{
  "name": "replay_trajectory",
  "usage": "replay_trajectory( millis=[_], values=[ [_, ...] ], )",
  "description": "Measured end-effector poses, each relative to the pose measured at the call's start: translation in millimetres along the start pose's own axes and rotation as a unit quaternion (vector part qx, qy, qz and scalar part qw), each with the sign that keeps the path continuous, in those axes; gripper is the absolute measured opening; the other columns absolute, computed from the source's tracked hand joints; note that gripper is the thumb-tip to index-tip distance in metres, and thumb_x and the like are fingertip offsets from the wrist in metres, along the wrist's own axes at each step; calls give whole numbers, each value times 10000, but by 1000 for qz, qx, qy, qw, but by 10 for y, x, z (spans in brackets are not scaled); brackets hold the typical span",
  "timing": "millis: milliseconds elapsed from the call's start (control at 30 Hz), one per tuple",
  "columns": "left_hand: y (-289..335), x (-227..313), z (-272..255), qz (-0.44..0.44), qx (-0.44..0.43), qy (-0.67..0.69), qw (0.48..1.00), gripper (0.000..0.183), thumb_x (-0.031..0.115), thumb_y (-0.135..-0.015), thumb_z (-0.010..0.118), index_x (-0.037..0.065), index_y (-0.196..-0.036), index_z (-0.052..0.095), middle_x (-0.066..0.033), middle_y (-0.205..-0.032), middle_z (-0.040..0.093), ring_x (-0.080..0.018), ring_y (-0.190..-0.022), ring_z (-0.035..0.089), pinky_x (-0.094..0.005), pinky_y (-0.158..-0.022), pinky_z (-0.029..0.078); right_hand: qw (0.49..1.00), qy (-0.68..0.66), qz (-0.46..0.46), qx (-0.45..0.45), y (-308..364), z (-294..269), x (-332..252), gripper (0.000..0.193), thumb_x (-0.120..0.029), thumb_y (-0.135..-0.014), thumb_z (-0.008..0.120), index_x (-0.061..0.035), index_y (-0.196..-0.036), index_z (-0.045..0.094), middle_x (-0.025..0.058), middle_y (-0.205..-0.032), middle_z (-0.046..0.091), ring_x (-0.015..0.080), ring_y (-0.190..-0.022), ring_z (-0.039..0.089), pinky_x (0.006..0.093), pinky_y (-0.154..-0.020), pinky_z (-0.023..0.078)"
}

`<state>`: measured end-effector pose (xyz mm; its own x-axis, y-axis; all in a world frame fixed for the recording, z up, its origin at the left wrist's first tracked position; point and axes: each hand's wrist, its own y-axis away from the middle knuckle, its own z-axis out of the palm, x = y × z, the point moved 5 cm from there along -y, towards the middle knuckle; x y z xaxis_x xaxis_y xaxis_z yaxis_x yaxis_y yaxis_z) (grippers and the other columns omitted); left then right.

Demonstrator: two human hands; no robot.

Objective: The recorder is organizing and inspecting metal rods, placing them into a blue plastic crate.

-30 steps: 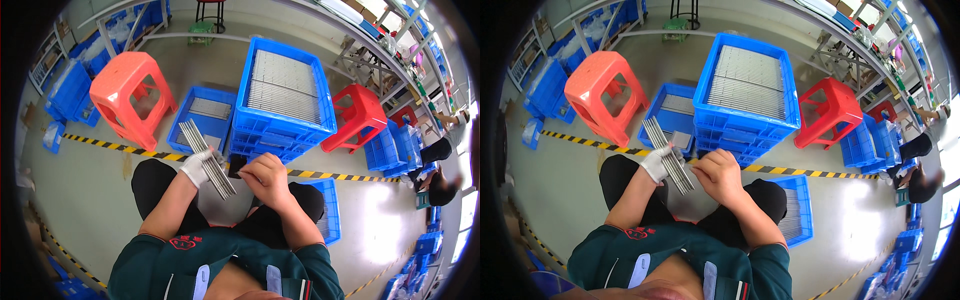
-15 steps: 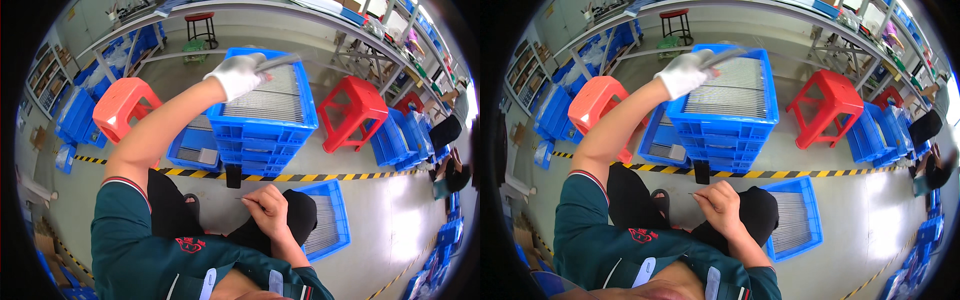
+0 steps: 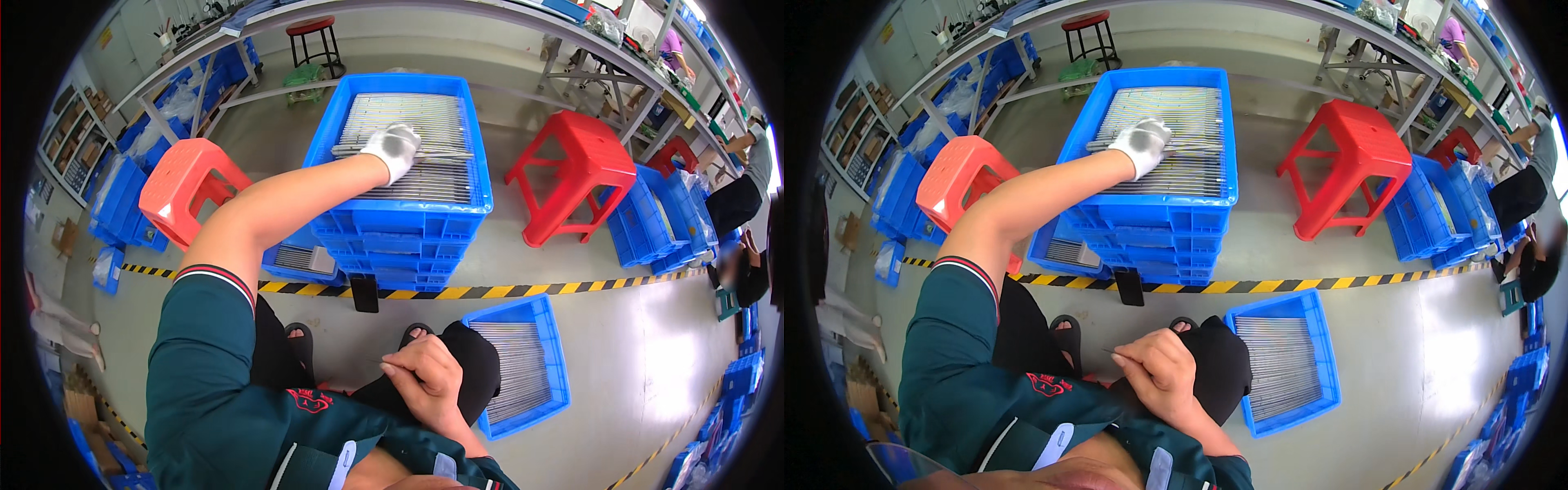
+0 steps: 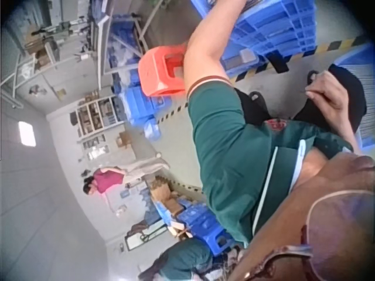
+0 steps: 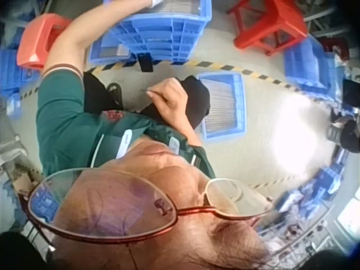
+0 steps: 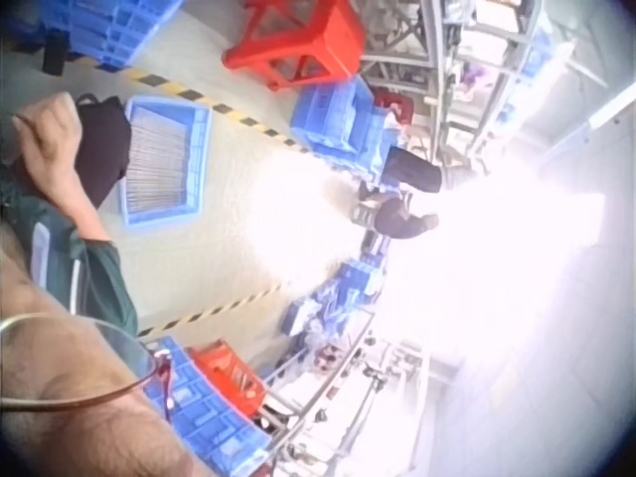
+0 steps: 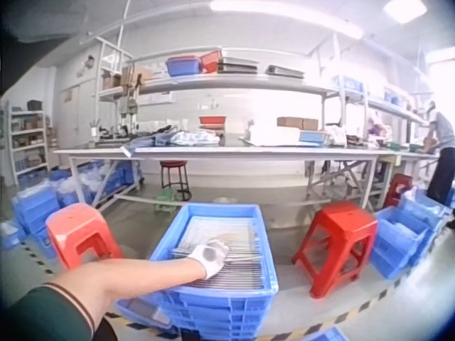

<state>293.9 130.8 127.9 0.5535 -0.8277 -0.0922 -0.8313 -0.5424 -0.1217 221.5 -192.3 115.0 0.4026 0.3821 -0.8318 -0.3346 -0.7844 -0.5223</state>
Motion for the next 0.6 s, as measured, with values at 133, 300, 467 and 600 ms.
replay_trajectory(
  millis=[133, 300, 467, 600],
  values=[
    [31, 17, 0, 7, 27, -28, 999, 289, 279, -821, 623, 28, -965, 620, -156, -1075, 557, -293, -1066, 521, -408, -924, 425, 1000, -27, -4, -10, -43, -25, 17, 152, 37, -664, 718, -19, -793, 661, 63, -732, 618, 209, -680, 571, 307, -665, 452],
    [62, 45, 105, 29, -1, 96, 995, 588, 472, -835, 556, 83, -1266, 465, -144, -1313, 435, -317, -1269, 360, -438, -1053, 296, 998, -57, -15, -19, -76, -36, 29, 159, 40, -659, 722, -10, -797, 662, 65, -737, 620, 211, -684, 573, 297, -641, 444],
    [72, 78, 139, 59, -13, 32, 998, 691, 558, -893, 387, 91, -1400, 333, -142, -1462, 282, -301, -1383, 194, -430, -1122, 191, 997, -67, -9, -30, -102, -24, 73, 158, 40, -659, 723, -9, -796, 661, 65, -741, 624, 209, -684, 573, 296, -638, 443],
    [-104, 20, 138, 44, 9, 39, 998, 683, 553, -899, 371, 93, -1402, 330, -143, -1461, 285, -300, -1379, 204, -429, -1119, 197, 997, -67, -7, -30, -101, -24, 63, 158, 43, -659, 723, -10, -794, 660, 63, -741, 624, 208, -681, 573, 294, -636, 442]
  ],
)
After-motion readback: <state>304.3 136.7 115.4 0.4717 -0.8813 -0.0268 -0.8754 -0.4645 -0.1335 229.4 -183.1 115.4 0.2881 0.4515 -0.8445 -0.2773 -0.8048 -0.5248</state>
